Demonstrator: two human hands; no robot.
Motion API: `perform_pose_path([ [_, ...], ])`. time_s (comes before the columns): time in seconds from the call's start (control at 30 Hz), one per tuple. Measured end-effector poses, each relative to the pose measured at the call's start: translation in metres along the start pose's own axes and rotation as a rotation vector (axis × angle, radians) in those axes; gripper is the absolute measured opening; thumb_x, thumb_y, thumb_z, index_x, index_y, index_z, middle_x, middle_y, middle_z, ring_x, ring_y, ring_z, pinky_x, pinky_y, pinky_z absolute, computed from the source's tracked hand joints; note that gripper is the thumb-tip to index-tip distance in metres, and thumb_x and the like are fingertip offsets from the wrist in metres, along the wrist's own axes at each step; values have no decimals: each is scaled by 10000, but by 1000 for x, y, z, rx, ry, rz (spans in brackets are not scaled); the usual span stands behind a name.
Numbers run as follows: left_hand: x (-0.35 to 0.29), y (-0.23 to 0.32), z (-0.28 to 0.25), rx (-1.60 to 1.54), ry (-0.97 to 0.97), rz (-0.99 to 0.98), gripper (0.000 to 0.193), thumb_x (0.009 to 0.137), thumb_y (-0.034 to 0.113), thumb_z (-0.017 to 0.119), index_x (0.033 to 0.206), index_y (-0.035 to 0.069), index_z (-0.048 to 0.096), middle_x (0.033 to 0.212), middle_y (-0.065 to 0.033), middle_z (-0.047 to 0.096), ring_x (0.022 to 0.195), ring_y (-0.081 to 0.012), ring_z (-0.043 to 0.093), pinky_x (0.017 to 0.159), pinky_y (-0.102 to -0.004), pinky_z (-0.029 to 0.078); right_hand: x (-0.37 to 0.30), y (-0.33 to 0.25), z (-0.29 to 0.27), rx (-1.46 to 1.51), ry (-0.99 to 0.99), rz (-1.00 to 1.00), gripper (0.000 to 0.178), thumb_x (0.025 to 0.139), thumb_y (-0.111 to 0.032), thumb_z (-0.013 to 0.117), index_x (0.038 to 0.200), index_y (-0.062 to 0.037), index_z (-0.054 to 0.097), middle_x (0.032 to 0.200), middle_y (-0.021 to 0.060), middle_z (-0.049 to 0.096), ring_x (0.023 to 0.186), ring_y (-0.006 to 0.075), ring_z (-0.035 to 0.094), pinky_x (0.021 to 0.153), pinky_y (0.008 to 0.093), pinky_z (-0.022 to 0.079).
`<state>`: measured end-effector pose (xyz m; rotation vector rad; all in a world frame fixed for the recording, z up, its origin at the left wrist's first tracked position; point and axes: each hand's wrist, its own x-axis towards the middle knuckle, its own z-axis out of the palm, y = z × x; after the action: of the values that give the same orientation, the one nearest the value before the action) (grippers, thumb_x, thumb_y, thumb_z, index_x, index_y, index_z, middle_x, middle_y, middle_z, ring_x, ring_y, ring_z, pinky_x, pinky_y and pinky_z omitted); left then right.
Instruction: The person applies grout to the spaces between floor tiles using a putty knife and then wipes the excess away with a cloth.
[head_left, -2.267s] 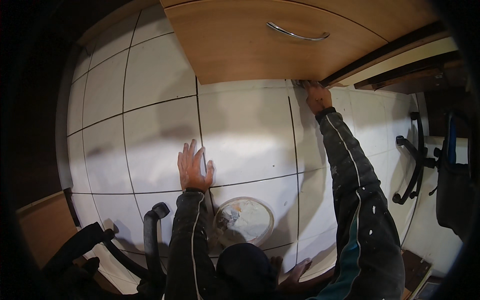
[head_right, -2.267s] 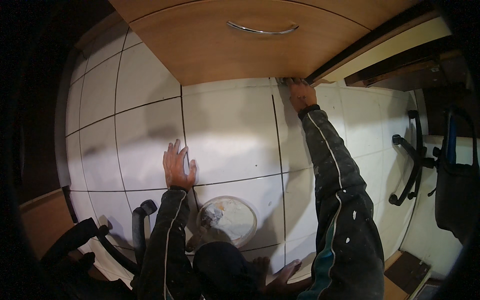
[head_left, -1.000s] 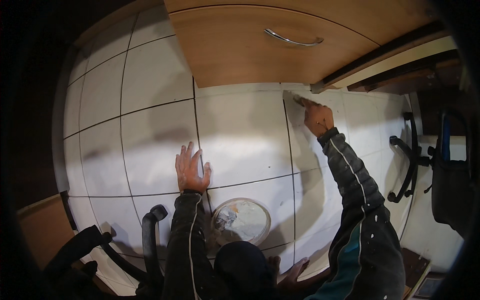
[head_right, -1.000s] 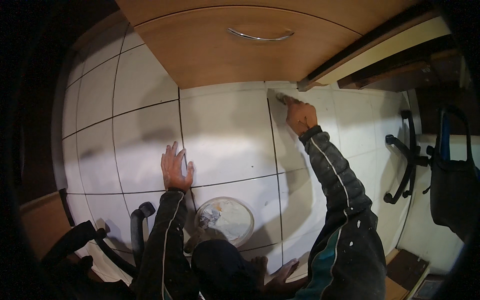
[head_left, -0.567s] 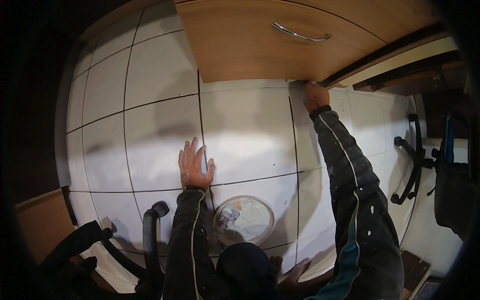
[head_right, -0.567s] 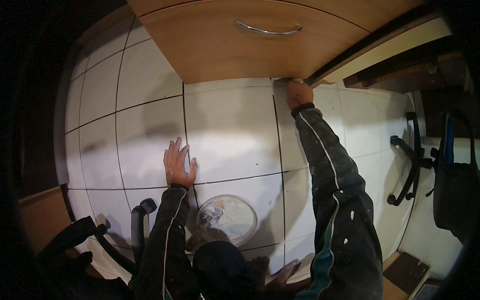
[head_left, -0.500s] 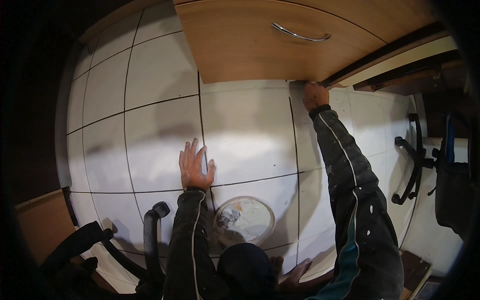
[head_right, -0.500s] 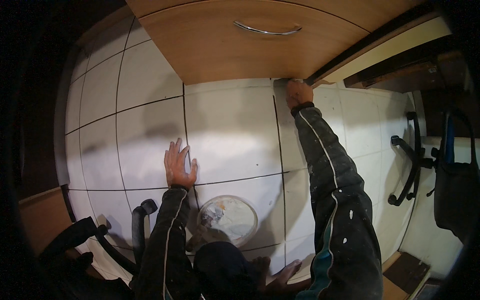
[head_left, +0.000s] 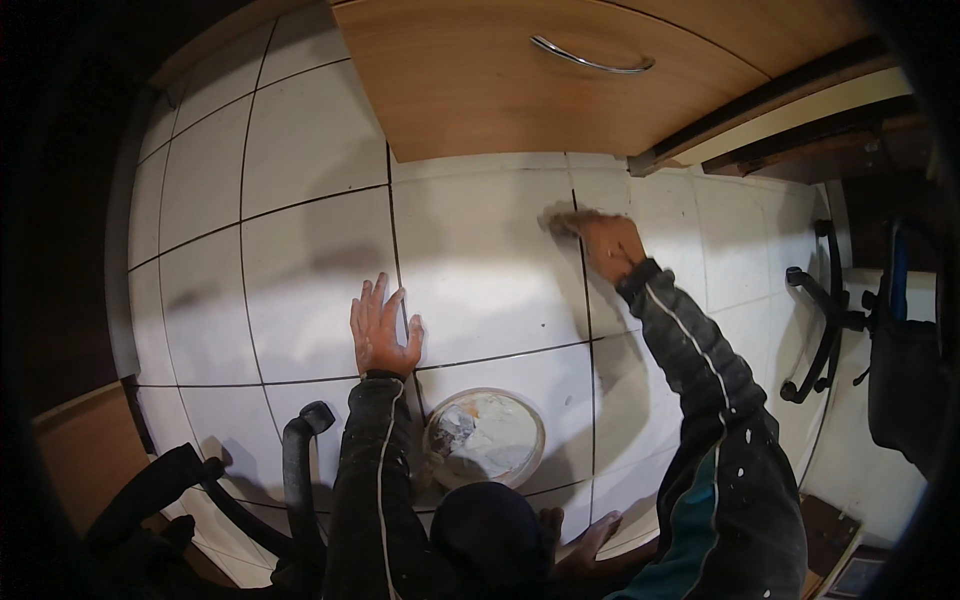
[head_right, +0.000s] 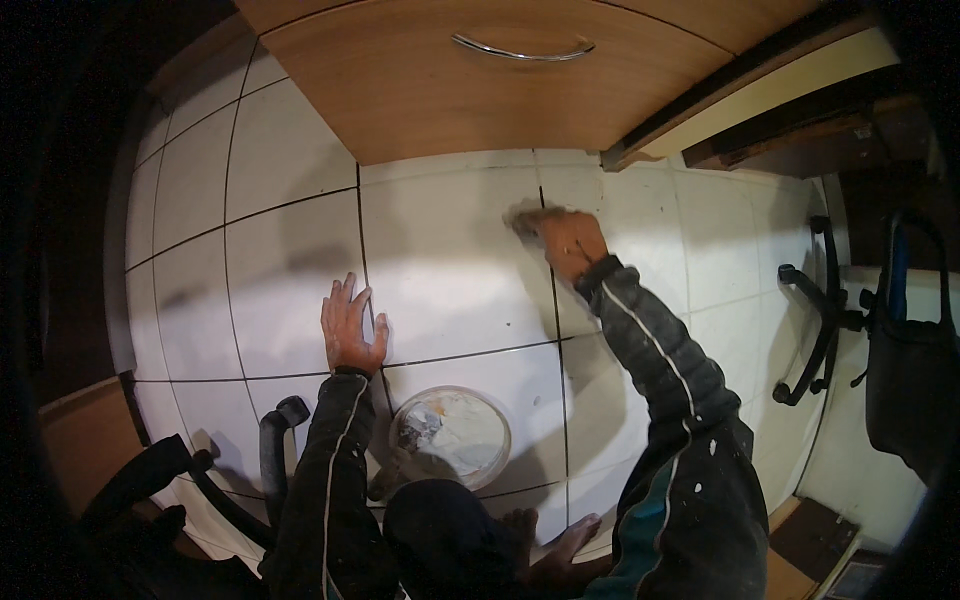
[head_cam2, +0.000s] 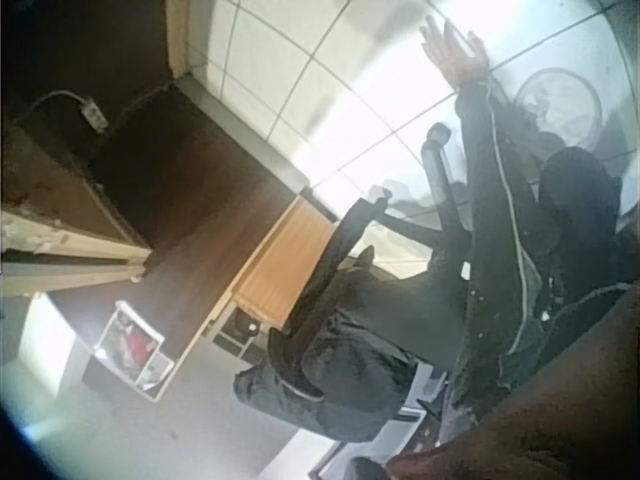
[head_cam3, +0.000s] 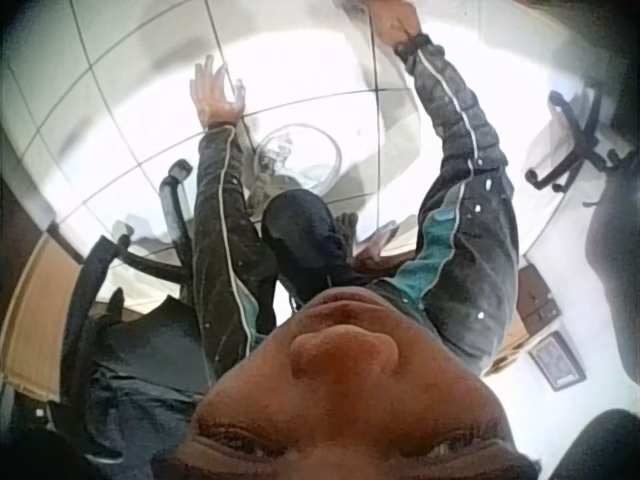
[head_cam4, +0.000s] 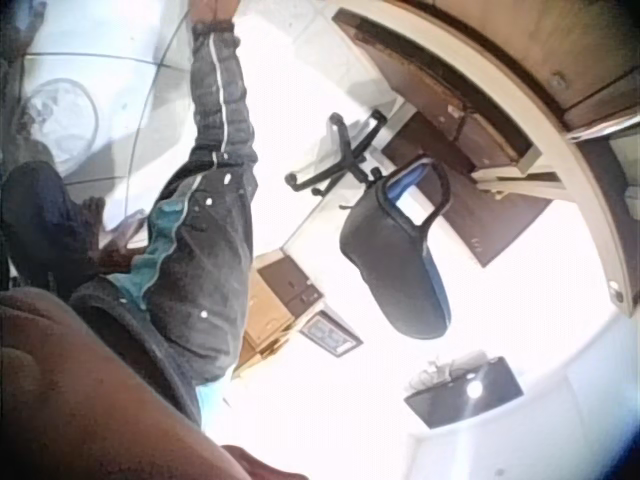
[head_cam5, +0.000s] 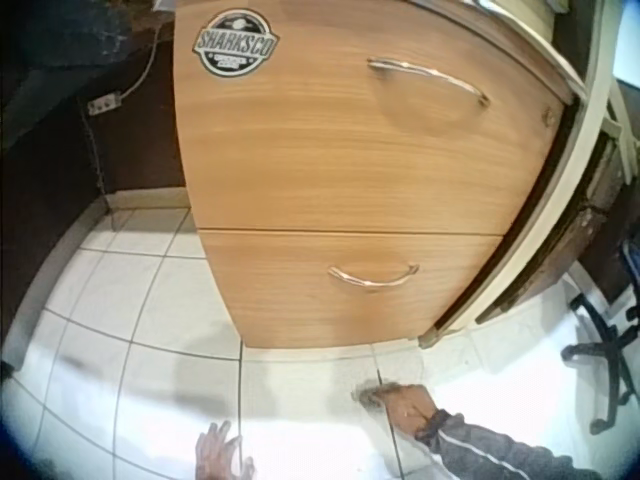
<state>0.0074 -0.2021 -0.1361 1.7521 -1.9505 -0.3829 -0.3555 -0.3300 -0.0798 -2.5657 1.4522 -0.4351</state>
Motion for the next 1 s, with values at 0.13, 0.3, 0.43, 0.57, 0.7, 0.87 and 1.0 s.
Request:
perform_pose_path([
  [0.13,-1,-2,0,-14,5,11,447,805,163,627,1232,51,560,1459,-178,422,1375,-413,330,1128,-555,207,-10,-30,-30,-126,-408,85,410,705,-39,589,1102,-102,668,834,154,690,800,364,665,697,442,529],
  [0.3,2,3,-3,-21,-20,-1,440,809,164,632,1230,53,564,1458,-175,426,1372,-413,336,1129,-554,203,29,-5,-6,-152,-46,45,446,722,-41,571,1163,-81,618,963,171,681,869,352,662,739,424,540],
  [0.43,2,2,-2,-26,-10,1,439,809,168,635,1229,57,565,1458,-173,427,1371,-410,340,1131,-550,203,61,-13,10,-249,-74,79,387,785,-82,554,1169,-72,603,1164,171,632,1006,324,636,794,402,544],
  [0.57,2,-1,0,-27,3,-15,429,804,219,629,1199,52,605,1451,-155,436,1378,-383,336,1138,-539,208,32,-23,13,-216,-36,-105,334,840,-135,552,1165,-78,607,1140,143,647,1001,310,643,774,403,545],
  [0.7,-3,-5,0,-15,16,-21,426,802,217,633,1198,60,608,1453,-152,436,1377,-376,341,1136,-540,212,20,-11,-2,-183,-107,64,342,824,-96,516,1148,-95,623,966,147,686,841,321,678,698,424,542],
  [0.87,1,0,-1,-17,-8,-22,435,801,199,646,1210,64,590,1461,-156,428,1381,-380,335,1138,-535,204,36,33,-16,-392,-133,326,208,786,-74,555,983,-82,619,889,161,685,814,362,671,682,437,543],
  [1.0,2,0,-1,-21,-11,-10,446,806,189,651,1226,63,570,1466,-165,421,1385,-390,327,1137,-532,201,50,46,5,-423,-81,409,197,747,-98,592,941,-71,610,831,183,681,772,385,671,684,463,542],
])
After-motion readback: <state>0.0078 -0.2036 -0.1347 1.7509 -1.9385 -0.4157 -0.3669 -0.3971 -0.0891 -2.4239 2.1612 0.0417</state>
